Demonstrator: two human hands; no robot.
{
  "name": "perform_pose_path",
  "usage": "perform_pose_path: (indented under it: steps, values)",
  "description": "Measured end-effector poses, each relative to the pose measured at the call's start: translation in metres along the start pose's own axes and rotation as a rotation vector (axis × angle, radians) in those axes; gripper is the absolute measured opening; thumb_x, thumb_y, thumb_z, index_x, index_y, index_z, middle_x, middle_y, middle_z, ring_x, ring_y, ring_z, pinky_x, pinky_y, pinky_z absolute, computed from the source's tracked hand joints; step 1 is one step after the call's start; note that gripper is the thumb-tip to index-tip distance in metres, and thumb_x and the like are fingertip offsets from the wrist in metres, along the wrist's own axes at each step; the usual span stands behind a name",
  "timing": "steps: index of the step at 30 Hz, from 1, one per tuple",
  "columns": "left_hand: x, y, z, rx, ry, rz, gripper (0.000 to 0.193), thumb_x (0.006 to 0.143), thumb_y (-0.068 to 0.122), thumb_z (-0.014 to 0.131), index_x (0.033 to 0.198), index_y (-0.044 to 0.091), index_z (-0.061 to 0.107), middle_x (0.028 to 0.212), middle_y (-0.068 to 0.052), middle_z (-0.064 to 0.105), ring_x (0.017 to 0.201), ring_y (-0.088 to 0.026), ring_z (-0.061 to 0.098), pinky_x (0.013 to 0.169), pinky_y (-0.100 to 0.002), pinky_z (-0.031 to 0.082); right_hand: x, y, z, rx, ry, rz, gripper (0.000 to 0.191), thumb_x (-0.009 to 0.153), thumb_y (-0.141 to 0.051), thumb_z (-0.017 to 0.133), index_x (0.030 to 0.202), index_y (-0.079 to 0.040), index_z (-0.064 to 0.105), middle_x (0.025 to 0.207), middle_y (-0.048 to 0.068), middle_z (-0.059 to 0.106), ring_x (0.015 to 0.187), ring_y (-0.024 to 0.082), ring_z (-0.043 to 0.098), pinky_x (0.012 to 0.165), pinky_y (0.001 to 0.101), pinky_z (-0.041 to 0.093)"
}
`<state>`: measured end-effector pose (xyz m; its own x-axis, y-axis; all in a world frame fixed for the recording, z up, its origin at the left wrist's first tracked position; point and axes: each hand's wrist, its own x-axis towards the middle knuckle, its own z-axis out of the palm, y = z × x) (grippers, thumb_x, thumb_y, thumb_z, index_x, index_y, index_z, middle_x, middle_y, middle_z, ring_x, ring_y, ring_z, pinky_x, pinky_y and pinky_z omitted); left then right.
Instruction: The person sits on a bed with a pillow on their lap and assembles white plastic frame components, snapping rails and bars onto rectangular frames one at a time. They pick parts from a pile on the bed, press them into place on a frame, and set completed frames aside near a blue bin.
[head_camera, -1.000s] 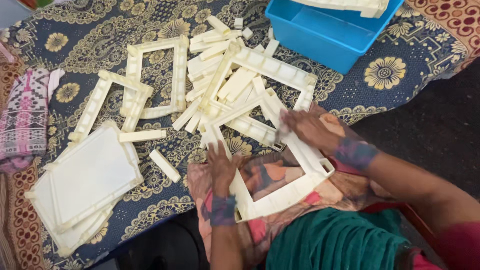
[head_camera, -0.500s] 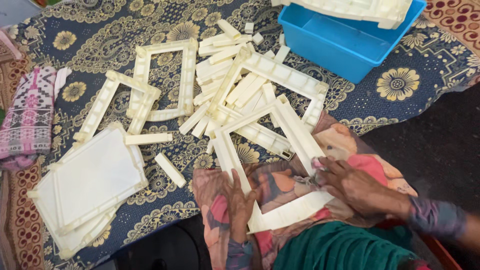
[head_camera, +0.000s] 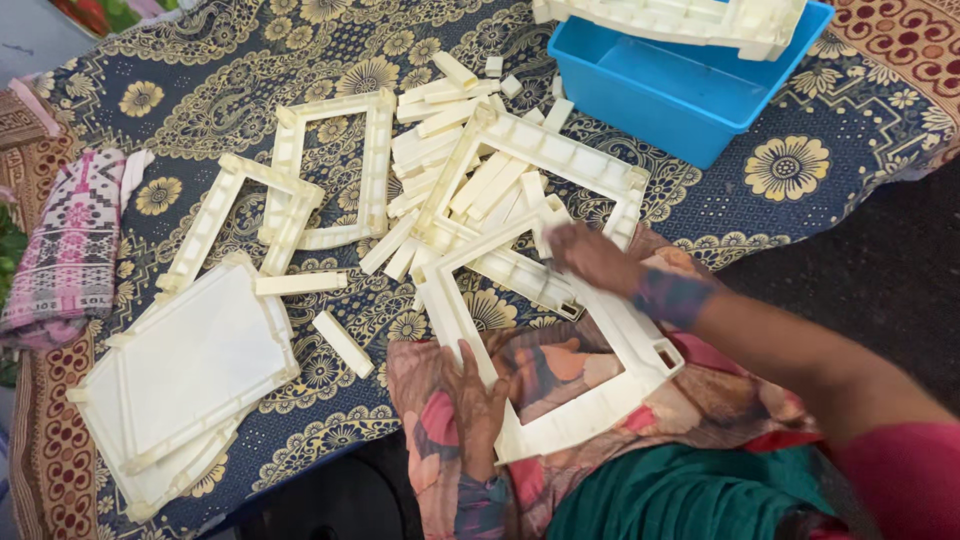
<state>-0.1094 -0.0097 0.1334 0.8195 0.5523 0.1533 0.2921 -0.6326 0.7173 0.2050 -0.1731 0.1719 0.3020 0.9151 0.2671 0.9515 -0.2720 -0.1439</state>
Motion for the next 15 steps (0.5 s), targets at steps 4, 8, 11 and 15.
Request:
perform_pose_path:
  steps: [4, 8, 11, 15]
  values:
    - [-0.002, 0.001, 0.002, -0.003, -0.007, -0.036, 0.101, 0.073, 0.021, 0.078, 0.16, 0.008, 0.028, 0.162, -0.037, 0.015, 0.15, -0.054, 0.017, 0.119, -0.057, 0.026, -0.088, -0.069, -0.046, 0.048, -0.201, 0.038, 0.044, 0.087, -0.018, 0.062, 0.125, 0.004, 0.06, 0.118, 0.017, 0.059, 0.109, 0.033, 0.059, 0.071, 0.0451, 0.055]
    - [-0.001, 0.005, 0.003, 0.058, -0.046, -0.072, 0.102, 0.073, 0.023, 0.081, 0.159, 0.009, 0.027, 0.162, -0.036, 0.014, 0.149, -0.055, 0.015, 0.12, -0.059, 0.021, -0.144, -0.097, -0.082, 0.052, -0.064, -0.02, 0.046, 0.084, -0.021, 0.06, 0.125, 0.001, 0.059, 0.13, 0.019, 0.058, 0.117, 0.037, 0.057, 0.085, 0.0476, 0.055]
    - [0.0, 0.01, 0.002, 0.028, -0.037, -0.058, 0.103, 0.074, 0.025, 0.077, 0.161, 0.009, 0.024, 0.162, -0.038, 0.012, 0.15, -0.056, 0.013, 0.119, -0.059, 0.023, -0.126, -0.081, -0.075, 0.02, -0.084, 0.023, 0.053, 0.086, -0.013, 0.055, 0.137, 0.004, 0.053, 0.139, 0.022, 0.055, 0.123, 0.038, 0.056, 0.084, 0.0464, 0.056]
    - [0.001, 0.011, -0.004, 0.087, -0.134, -0.073, 0.101, 0.08, 0.031, 0.076, 0.162, 0.01, 0.02, 0.164, -0.038, 0.009, 0.15, -0.057, 0.012, 0.119, -0.06, 0.022, -0.034, -0.02, -0.027, -0.09, -0.06, 0.086, 0.051, 0.091, -0.01, 0.05, 0.14, 0.002, 0.049, 0.144, 0.024, 0.053, 0.124, 0.04, 0.055, 0.076, 0.0469, 0.057]
